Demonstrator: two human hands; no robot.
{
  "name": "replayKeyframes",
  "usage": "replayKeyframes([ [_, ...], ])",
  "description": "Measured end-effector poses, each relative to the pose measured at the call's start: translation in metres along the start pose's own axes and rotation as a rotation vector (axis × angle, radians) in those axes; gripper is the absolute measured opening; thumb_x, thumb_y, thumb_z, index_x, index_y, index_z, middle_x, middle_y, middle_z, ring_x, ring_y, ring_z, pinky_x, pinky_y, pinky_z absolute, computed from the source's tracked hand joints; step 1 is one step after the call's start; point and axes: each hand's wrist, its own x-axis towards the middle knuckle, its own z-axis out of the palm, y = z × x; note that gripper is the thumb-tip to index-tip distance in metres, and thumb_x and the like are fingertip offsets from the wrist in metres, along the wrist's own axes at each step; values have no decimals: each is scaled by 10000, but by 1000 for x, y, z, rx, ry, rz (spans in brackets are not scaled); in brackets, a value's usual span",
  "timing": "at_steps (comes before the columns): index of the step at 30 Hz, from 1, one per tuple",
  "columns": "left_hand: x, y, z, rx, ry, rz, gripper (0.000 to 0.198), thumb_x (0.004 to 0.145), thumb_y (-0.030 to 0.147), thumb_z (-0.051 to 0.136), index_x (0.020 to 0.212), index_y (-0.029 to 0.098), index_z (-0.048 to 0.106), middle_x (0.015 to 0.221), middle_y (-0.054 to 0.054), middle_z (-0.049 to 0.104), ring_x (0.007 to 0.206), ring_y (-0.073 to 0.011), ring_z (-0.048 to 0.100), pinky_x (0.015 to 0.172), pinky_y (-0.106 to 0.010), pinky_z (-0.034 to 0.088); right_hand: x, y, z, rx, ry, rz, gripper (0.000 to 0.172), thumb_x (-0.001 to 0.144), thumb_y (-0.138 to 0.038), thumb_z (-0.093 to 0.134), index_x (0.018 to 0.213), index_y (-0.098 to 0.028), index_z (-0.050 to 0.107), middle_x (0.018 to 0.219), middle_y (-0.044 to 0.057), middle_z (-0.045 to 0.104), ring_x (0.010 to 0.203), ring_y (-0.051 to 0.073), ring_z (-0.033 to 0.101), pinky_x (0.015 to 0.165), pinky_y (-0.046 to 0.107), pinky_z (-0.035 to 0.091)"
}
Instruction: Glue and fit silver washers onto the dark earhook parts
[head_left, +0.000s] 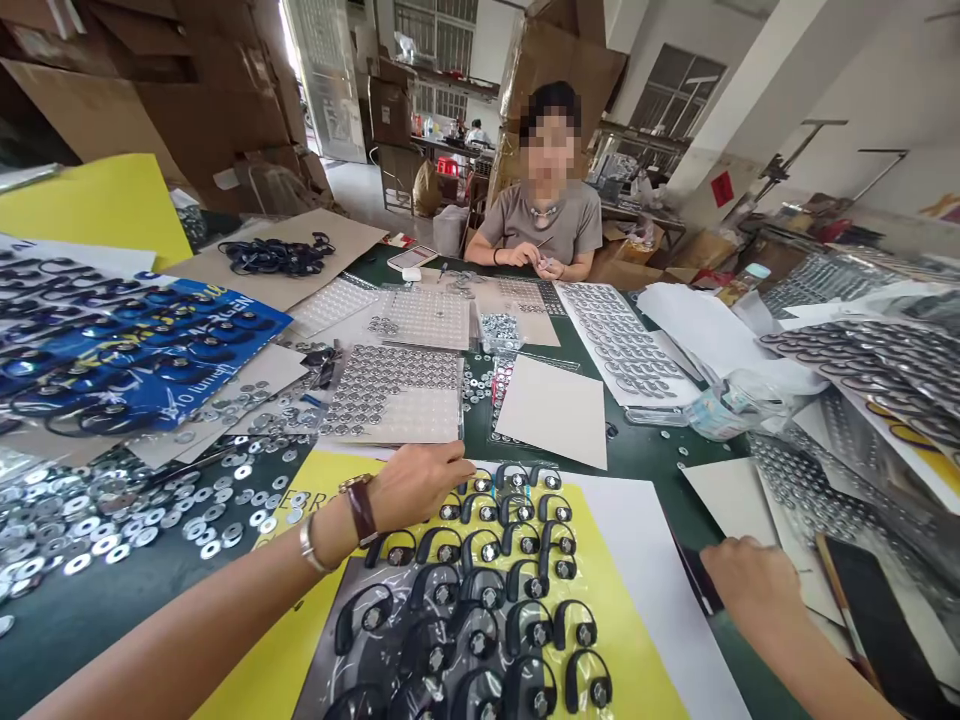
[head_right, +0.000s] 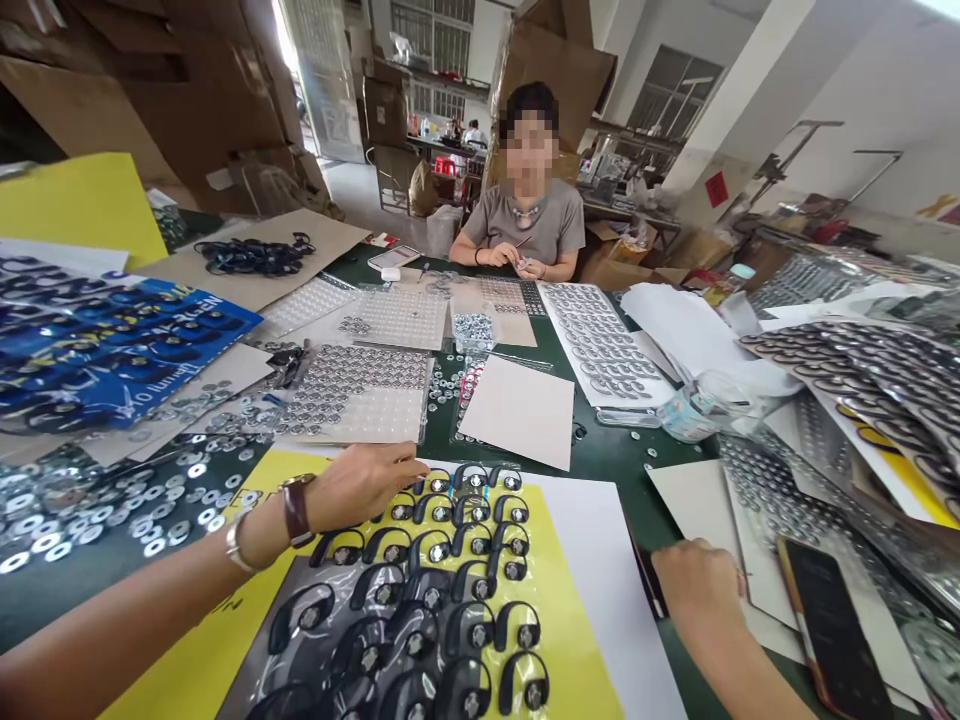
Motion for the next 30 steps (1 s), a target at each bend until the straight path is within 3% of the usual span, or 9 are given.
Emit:
replayKeyframes([
  [4,9,0,8,-32,-40,12,211,923,310,490,1007,233,668,932,-32,614,703,-143,611,578,-247,425,9,-2,-11,-157,-207,-30,309,711,98,467,647,-87,706,614,183,668,621,341,668,488,396,444],
  [9,11,-4,7,-72,-74,3,251,851,350,578,1048,218,658,938,-37,619,750,-182,637,625,-278,452,1,-9,-57,-57,-27,-186,203,778,-45,605,930,-132,708,840,145,697,850,322,648,729,456,458],
  [12,13,-7,10,-88,-99,-9,221,842,297,574,1028,227,670,913,-27,623,752,-181,637,621,-274,450,-8,-42,-89,256,74,-289,180,900,-237,550,1041,-197,656,892,93,689,830,257,639,717,393,471],
  [15,15,-9,12,-96,-118,-17,217,853,238,547,1022,243,682,916,-18,631,769,-167,636,641,-261,452,-16,-93,-105,578,144,-450,232,939,-220,476,1141,-227,590,1013,61,675,902,211,628,783,353,484],
  [18,19,-12,15,-95,-136,-11,222,868,228,547,1038,261,687,930,-13,636,798,-157,637,661,-246,450,-15,-136,-107,683,242,-494,278,927,-170,467,1185,-217,560,1112,67,648,998,231,601,845,376,478],
  [21,23,-17,18,-97,-160,12,200,886,242,558,1024,281,697,905,-4,642,793,-152,636,650,-234,438,-9,-158,-101,683,299,-470,274,911,-152,482,1167,-190,572,1132,84,640,1017,251,597,868,402,482],
  [30,40,-29,22,-195,-204,87,176,869,273,614,1007,304,718,866,2,689,808,-146,646,676,-212,434,-16,-155,-79,738,346,-461,244,922,-166,494,1142,-187,597,1284,83,595,1188,248,554,968,423,499],
])
